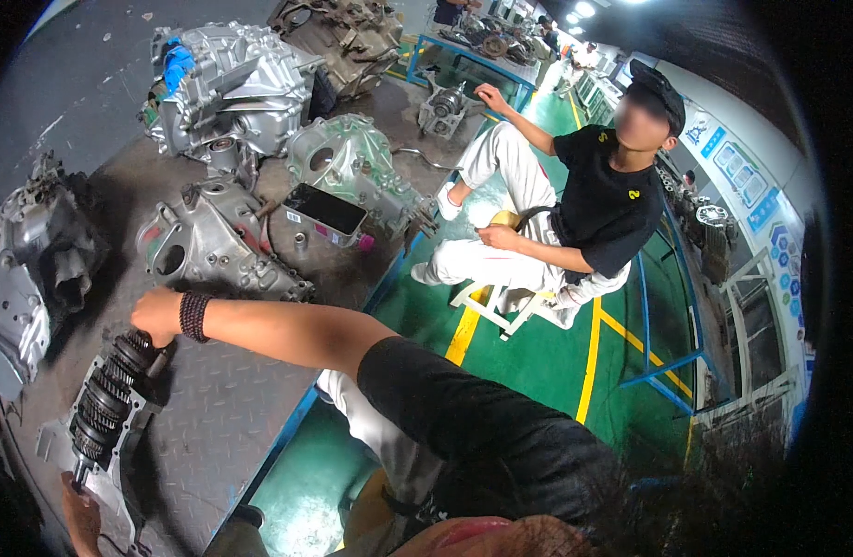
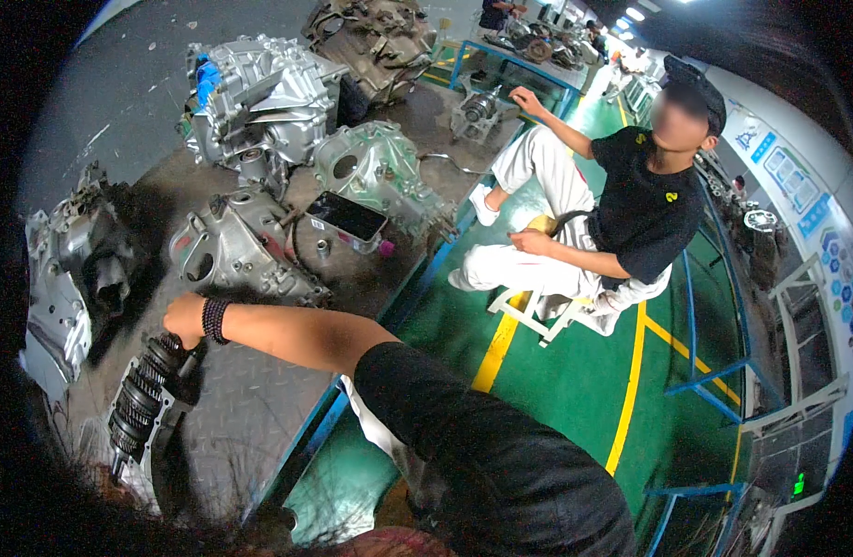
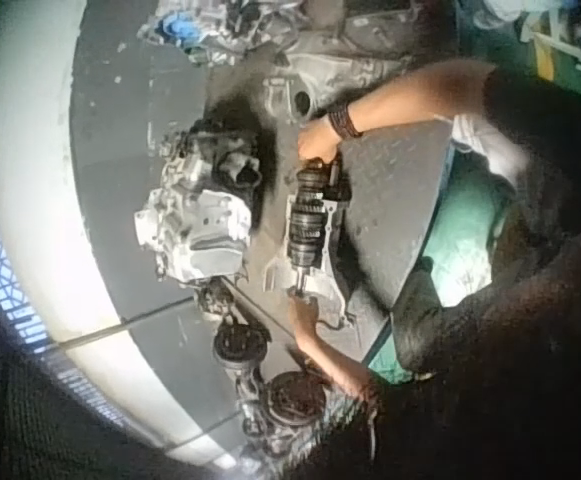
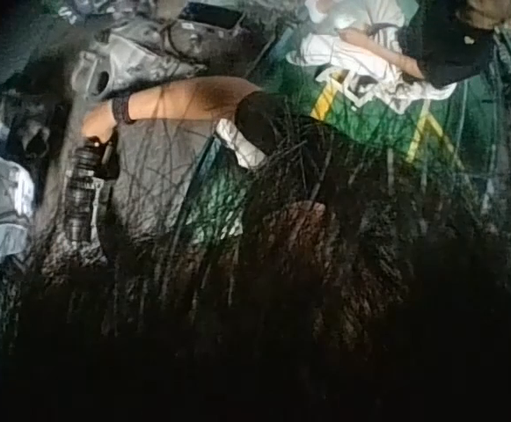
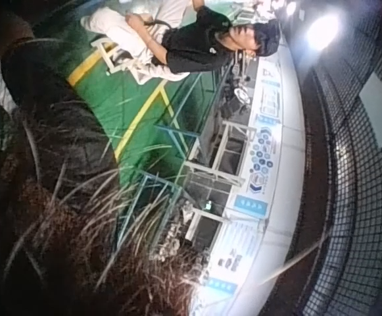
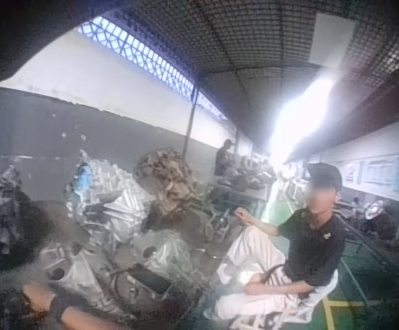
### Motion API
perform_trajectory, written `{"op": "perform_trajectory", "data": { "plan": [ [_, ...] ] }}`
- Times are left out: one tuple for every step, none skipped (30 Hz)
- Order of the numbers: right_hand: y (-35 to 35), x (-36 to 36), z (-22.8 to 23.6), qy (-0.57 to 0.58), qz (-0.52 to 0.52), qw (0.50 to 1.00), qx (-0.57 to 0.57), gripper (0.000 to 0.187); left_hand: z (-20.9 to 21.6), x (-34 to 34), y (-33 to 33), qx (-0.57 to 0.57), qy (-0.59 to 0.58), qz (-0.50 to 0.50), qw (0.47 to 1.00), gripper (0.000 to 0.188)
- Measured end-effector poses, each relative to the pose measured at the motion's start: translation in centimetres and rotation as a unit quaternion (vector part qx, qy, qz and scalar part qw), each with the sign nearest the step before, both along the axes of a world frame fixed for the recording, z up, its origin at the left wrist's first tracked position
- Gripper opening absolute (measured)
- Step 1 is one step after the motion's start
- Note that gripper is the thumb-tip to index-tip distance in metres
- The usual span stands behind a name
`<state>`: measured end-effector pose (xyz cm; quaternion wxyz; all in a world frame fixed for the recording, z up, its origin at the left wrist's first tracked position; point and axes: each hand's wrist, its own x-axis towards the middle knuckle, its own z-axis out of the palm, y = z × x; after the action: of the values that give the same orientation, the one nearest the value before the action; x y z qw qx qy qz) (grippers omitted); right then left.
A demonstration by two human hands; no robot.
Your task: The person assembles a gearbox by inserting a gear shaft into a metal casing on a workbench. They rotate the shaft to check alignment and fit, then remove it to inspect the components before reinserting it. The person also handles a small white box and a smartphone during the process.
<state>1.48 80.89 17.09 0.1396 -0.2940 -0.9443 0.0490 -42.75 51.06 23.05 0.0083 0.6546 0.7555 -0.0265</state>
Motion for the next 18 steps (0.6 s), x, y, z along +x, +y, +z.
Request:
{"op": "perform_trajectory", "data": {
  "plan": [
    [0.1, 0.0, -0.1, -0.01, -0.002, 1.0, 0.015, 0.029, 0.1, -0.2, 0.5, 0.006, 0.035, -0.048, 0.998, 0.059],
    [0.0, 0.0, -0.2, 0.011, 0.006, 0.999, 0.04, 0.023, 0.2, -0.3, 1.1, 0.012, 0.069, -0.096, 0.993, 0.056],
    [0.4, -2.6, 0.2, 0.018, 0.04, 0.997, 0.056, 0.025, 2.4, 0.6, -1.2, 0.007, 0.082, -0.034, 0.996, 0.057],
    [0.7, -2.8, -0.3, 0.02, 0.042, 0.998, 0.049, 0.025, 4.4, 3.7, -0.8, -0.008, 0.088, -0.001, 0.996, 0.059],
    [1.0, -1.7, -0.8, 0.013, 0.031, 0.999, 0.042, 0.025, 4.8, 5.8, 0.7, -0.022, 0.088, 0.019, 0.996, 0.06],
    [0.8, -1.8, -0.9, 0.018, 0.021, 0.998, 0.055, 0.024, 4.0, 5.8, 0.9, 0.038, 0.128, -0.016, 0.991, 0.053],
    [0.8, -1.9, -1.0, 0.004, 0.017, 0.998, 0.054, 0.022, 3.6, 5.8, 1.0, 0.054, 0.115, -0.018, 0.992, 0.05],
    [0.9, -2.0, -1.1, 0.004, 0.011, 0.999, 0.052, 0.022, 3.7, 6.4, 1.1, 0.069, 0.101, -0.02, 0.992, 0.048],
    [0.8, -2.0, -1.3, 0.004, 0.005, 0.999, 0.05, 0.021, 3.6, 7.1, 1.2, 0.084, 0.087, -0.023, 0.992, 0.045],
    [0.8, -2.0, -1.5, 0.015, 0.0, 0.998, 0.054, 0.021, 3.1, 7.8, 1.0, 0.135, 0.109, -0.012, 0.985, 0.038],
    [0.7, -2.1, -1.6, 0.021, 0.001, 0.998, 0.066, 0.021, 2.4, 7.6, 1.2, 0.164, 0.122, -0.004, 0.979, 0.036],
    [0.7, -2.2, -1.8, 0.014, -0.009, 0.998, 0.064, 0.021, 1.4, 7.3, 1.3, 0.194, 0.133, 0.005, 0.972, 0.035],
    [0.4, -2.6, -1.5, 0.01, -0.015, 0.998, 0.062, 0.022, 0.8, 6.6, 0.9, 0.223, 0.146, 0.018, 0.964, 0.034],
    [0.4, -2.8, -1.3, 0.003, -0.011, 0.998, 0.066, 0.023, 0.3, 6.1, 0.7, 0.258, 0.117, 0.008, 0.959, 0.03],
    [0.5, -2.6, -1.5, -0.004, -0.012, 0.998, 0.063, 0.023, 0.2, 6.2, 1.0, 0.262, 0.118, -0.002, 0.958, 0.031],
    [0.7, -2.5, -1.7, -0.01, -0.014, 0.998, 0.061, 0.023, 0.2, 6.3, 1.3, 0.267, 0.119, -0.012, 0.956, 0.031],
    [0.8, -2.3, -1.9, -0.016, -0.015, 0.998, 0.059, 0.023, -0.1, 6.4, 1.5, 0.272, 0.12, -0.022, 0.955, 0.031],
    [0.2, -2.6, -0.8, -0.025, -0.009, 0.998, 0.064, 0.023, -0.6, 5.2, 0.8, 0.294, 0.14, -0.023, 0.945, 0.029]
  ]
}}
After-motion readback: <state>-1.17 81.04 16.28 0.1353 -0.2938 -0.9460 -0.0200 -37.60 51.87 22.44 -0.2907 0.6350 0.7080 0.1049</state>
